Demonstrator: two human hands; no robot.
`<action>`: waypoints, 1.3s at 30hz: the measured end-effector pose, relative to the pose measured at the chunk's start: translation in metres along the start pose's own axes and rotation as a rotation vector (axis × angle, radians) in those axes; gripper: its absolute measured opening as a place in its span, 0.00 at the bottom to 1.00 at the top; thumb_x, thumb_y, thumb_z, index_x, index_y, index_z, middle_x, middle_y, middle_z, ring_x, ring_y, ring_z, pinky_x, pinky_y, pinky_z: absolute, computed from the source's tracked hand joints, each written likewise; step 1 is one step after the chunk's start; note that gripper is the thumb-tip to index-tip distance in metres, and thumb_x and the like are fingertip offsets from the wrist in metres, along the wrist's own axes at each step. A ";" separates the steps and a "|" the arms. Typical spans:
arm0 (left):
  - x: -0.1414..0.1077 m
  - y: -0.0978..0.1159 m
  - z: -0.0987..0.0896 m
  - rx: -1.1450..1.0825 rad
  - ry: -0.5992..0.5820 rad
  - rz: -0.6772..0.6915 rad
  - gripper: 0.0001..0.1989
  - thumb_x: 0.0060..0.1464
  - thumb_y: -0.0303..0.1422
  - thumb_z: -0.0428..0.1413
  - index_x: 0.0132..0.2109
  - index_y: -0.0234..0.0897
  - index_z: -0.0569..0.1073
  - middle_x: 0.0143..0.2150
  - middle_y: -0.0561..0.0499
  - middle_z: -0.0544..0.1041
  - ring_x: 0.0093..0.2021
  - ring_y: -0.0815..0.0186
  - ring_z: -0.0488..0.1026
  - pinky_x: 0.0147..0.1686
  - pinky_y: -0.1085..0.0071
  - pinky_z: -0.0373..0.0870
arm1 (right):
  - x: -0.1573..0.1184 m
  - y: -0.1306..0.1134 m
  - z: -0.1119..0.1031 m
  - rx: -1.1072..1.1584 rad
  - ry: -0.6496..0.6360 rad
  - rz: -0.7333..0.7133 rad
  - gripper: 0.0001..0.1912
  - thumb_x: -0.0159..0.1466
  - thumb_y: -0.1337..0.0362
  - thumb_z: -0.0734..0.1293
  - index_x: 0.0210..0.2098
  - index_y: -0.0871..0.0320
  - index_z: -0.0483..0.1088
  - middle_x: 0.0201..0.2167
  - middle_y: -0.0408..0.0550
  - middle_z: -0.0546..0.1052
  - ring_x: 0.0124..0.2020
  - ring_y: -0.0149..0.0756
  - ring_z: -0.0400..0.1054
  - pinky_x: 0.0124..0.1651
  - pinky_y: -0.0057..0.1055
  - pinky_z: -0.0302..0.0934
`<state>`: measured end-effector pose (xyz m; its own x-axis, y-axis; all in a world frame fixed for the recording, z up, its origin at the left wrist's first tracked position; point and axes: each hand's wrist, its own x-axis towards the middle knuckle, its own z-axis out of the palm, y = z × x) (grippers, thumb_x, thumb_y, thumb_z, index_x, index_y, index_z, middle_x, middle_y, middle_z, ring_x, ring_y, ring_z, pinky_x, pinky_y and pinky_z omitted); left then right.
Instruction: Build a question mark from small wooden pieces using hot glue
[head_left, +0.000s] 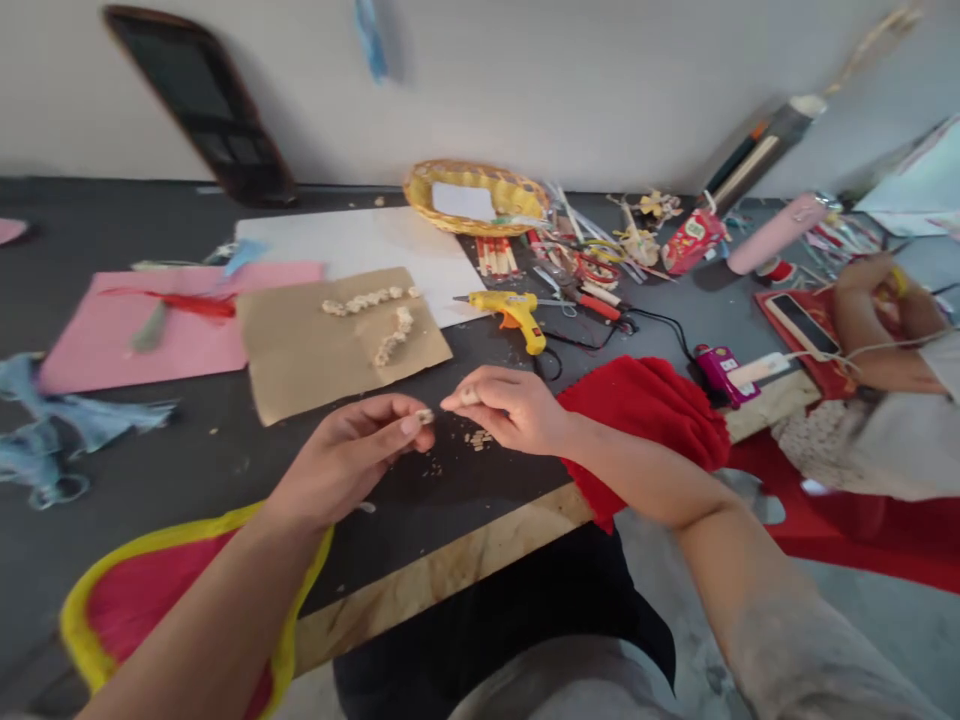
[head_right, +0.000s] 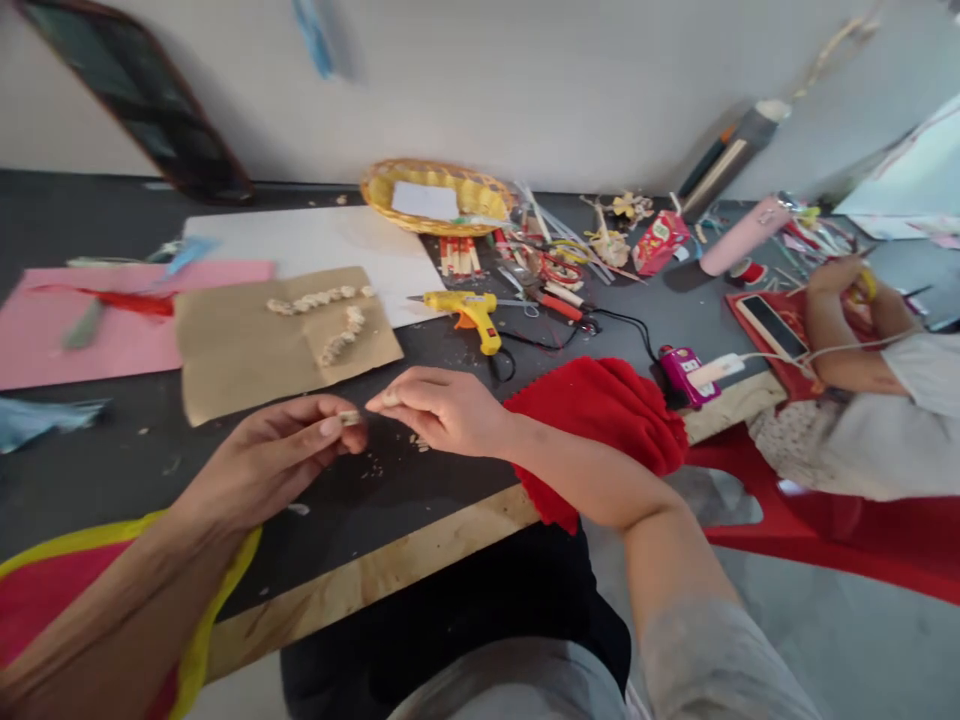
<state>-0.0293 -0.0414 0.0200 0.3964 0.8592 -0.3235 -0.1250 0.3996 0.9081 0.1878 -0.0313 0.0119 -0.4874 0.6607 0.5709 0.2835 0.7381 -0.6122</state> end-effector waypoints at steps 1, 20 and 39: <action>0.000 0.001 0.000 -0.001 0.014 -0.005 0.14 0.43 0.42 0.70 0.32 0.38 0.80 0.27 0.52 0.77 0.30 0.70 0.70 0.31 0.77 0.65 | 0.000 0.002 0.000 -0.027 -0.022 0.032 0.08 0.69 0.68 0.63 0.42 0.61 0.74 0.38 0.52 0.79 0.41 0.30 0.75 0.47 0.27 0.71; 0.000 -0.001 0.003 0.021 0.018 -0.039 0.19 0.36 0.42 0.73 0.32 0.35 0.79 0.26 0.51 0.78 0.28 0.71 0.71 0.31 0.77 0.66 | 0.001 -0.001 -0.011 -0.025 0.056 0.178 0.21 0.71 0.59 0.61 0.22 0.57 0.61 0.18 0.37 0.61 0.21 0.24 0.57 0.28 0.23 0.57; 0.002 -0.008 0.003 0.014 -0.169 0.008 0.16 0.43 0.40 0.70 0.33 0.32 0.79 0.27 0.51 0.78 0.28 0.71 0.71 0.32 0.75 0.67 | -0.002 -0.008 0.001 0.026 0.004 -0.104 0.06 0.65 0.63 0.69 0.42 0.56 0.74 0.37 0.49 0.75 0.39 0.33 0.73 0.43 0.32 0.72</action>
<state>-0.0253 -0.0440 0.0132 0.5432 0.7958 -0.2675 -0.1168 0.3871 0.9146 0.1857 -0.0387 0.0145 -0.5097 0.5816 0.6340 0.2099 0.7987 -0.5640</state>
